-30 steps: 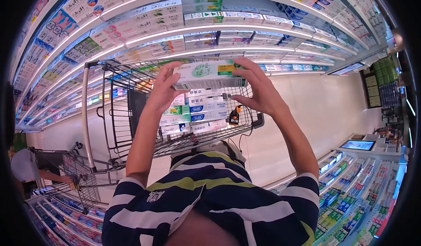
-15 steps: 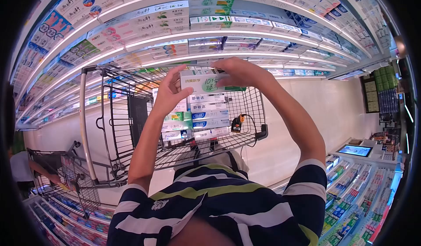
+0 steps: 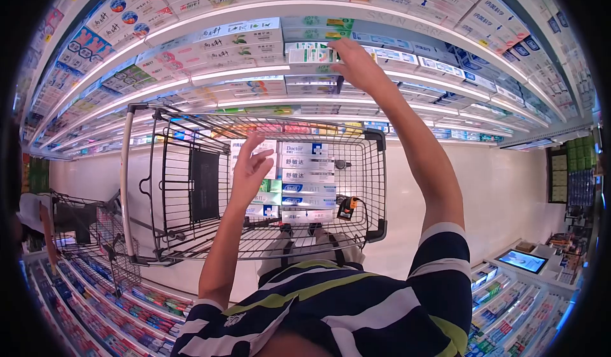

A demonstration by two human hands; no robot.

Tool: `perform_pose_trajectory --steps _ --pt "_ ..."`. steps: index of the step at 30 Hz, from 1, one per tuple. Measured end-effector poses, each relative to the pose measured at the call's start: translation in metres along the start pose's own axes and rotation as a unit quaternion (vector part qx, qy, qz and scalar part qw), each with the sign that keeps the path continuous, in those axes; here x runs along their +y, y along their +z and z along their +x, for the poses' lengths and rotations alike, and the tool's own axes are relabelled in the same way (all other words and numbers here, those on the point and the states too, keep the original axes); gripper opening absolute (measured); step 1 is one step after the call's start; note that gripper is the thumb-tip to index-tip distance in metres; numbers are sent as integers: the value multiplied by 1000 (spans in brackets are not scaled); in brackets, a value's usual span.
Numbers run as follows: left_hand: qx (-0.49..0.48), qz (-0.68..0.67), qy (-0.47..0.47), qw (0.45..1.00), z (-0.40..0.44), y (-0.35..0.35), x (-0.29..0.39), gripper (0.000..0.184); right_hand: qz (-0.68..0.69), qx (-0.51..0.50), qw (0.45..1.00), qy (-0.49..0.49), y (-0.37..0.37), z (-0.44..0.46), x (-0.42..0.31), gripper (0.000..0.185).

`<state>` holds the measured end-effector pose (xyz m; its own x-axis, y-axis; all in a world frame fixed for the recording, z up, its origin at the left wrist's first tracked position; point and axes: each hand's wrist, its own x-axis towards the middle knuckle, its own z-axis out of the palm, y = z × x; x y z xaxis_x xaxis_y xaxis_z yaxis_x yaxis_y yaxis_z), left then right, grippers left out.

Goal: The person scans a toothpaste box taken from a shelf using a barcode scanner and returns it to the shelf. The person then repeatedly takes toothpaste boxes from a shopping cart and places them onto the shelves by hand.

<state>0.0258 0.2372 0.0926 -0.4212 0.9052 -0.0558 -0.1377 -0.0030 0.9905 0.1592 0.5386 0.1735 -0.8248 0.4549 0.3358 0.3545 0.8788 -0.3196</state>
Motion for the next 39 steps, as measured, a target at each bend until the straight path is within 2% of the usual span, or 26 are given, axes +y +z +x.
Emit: perform_pose_trajectory --steps 6,12,21,24,29,34,39 --pt "63 24 -82 994 -50 -6 -61 53 -10 55 997 -52 38 36 45 42" --pt "67 90 -162 980 -98 -1 -94 48 -17 67 995 -70 69 47 67 42" --pt "28 160 -186 969 -117 19 -106 46 -49 85 993 -73 78 53 73 43" --pt "51 137 -178 973 -121 22 -115 41 -87 100 989 -72 78 48 70 45" --pt "64 107 -187 974 -123 19 -123 43 -139 109 982 -73 77 44 66 47" --pt "32 177 -183 967 -133 9 -149 46 -183 95 975 -78 80 47 64 54" --pt "39 156 -188 969 -140 11 -155 44 -193 90 975 -70 84 50 63 55"
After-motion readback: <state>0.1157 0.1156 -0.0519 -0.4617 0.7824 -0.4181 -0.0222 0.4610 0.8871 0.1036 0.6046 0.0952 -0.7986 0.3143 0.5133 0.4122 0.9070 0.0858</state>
